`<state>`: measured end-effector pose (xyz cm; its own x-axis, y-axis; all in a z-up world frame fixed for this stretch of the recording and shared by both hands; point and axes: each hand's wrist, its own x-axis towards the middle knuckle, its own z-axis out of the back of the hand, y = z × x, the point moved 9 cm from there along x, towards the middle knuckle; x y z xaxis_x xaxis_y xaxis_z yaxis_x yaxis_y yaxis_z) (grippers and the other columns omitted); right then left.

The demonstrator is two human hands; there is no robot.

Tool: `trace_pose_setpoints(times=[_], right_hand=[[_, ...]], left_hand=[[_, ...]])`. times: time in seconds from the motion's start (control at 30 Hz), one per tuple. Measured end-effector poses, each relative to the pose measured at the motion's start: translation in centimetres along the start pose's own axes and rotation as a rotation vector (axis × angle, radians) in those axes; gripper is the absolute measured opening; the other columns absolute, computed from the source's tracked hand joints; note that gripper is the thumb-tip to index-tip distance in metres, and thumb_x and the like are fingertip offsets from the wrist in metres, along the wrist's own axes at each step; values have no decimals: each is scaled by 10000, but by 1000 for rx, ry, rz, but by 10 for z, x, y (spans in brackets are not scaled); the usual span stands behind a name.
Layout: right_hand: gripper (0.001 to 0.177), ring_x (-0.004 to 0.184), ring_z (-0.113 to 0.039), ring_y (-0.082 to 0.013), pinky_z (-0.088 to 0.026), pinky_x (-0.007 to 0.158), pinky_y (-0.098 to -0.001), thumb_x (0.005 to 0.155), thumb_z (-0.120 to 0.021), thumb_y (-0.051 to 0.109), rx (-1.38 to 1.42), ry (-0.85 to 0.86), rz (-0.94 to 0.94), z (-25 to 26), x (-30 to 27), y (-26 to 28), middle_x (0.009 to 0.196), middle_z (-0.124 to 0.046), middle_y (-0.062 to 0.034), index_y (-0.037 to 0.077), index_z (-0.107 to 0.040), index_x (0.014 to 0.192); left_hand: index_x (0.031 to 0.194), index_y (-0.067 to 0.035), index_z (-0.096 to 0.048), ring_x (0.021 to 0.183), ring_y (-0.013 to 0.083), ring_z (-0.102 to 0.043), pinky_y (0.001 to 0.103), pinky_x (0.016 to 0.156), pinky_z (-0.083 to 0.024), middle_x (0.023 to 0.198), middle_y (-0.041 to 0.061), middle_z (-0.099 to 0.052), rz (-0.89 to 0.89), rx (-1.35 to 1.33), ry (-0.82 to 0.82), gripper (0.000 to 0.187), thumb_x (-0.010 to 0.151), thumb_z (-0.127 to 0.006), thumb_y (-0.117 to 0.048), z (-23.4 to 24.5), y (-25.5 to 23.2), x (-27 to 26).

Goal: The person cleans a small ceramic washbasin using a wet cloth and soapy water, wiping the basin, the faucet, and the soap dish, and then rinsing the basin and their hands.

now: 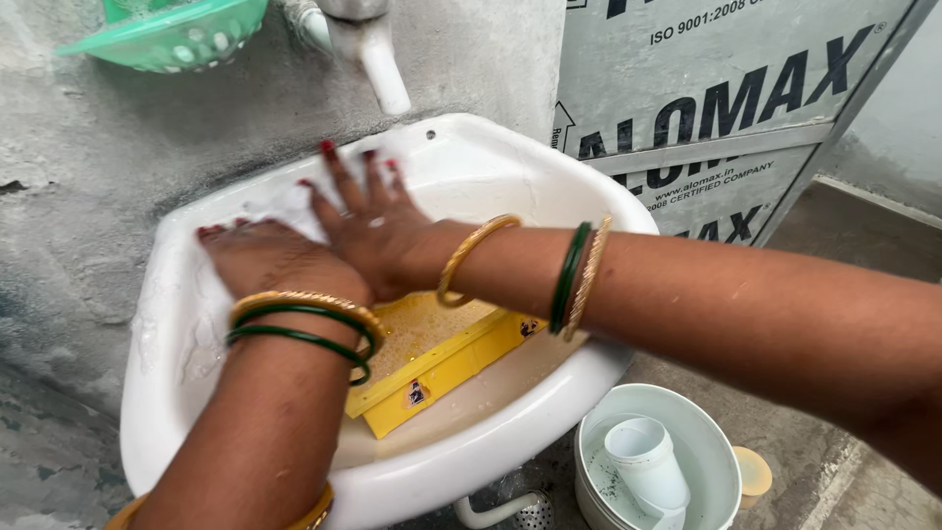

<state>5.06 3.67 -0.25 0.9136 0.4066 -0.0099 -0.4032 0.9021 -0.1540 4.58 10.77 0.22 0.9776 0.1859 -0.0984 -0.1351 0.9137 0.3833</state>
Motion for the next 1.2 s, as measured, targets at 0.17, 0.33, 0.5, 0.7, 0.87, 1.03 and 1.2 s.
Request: trace_pose_setpoints(times=[0.17,0.33,0.5,0.7,0.87,1.03,1.2], right_hand=[[644,1584,-35,-445,-90,1295,-524,1120,-485,399,92,-363,303,16,13,46,1691,-46,-280,-39,-292,1550],[406,1391,-453,-390,-406,1149,-412,879,-649,136,219,-583,310,27,6,37,1583,-307,-255,-74,-567,1216],[352,926,-705,-334,-582,801,-430,678,-735,68,108,-701,92,53,12,-30,1129,-659,-194,24,-694,1025],[162,716,-692,-301,-567,607,-438,1032,-600,156,-27,-950,-214,88,-27,-82,813,-714,-125,101,-711,1136],[182,902,-689,-304,-550,859,-431,975,-611,178,373,-784,60,66,-5,-12,940,-717,-148,98,-756,1049],[169,949,-701,-308,-546,885,-431,897,-668,147,433,-673,343,50,14,25,1077,-725,-123,80,-753,1026],[177,1016,-768,-176,-586,942,-345,851,-654,38,704,-444,261,41,31,-10,1024,-799,-26,98,-648,1017]], left_hand=[[1635,-144,-190,1587,271,-135,474,1267,-116,1726,83,-136,-35,-57,20,979,878,-670,-539,-20,31,-22],[1569,-75,-149,1514,305,-89,474,1208,-65,1653,121,-133,-69,-105,-156,756,971,-489,-390,-16,26,-13],[1662,25,-141,1423,358,-388,456,1182,-300,1515,264,-425,-37,-360,-350,853,971,-564,-243,4,30,-8],[1576,-5,-156,1359,351,-384,466,1166,-228,1392,245,-434,-103,-479,-425,938,826,-680,-209,12,33,-10],[1644,-126,-205,1395,334,-384,487,1206,-245,1420,201,-448,-137,-417,-396,904,873,-672,-196,9,36,-7],[1419,-152,-531,1329,346,-434,456,1038,-441,1456,174,-427,43,-628,-417,704,783,-815,-259,10,70,-13],[1403,-207,-601,1404,277,-438,454,1147,-381,1520,93,-432,-79,-534,-353,624,818,-816,-232,13,55,-15]])
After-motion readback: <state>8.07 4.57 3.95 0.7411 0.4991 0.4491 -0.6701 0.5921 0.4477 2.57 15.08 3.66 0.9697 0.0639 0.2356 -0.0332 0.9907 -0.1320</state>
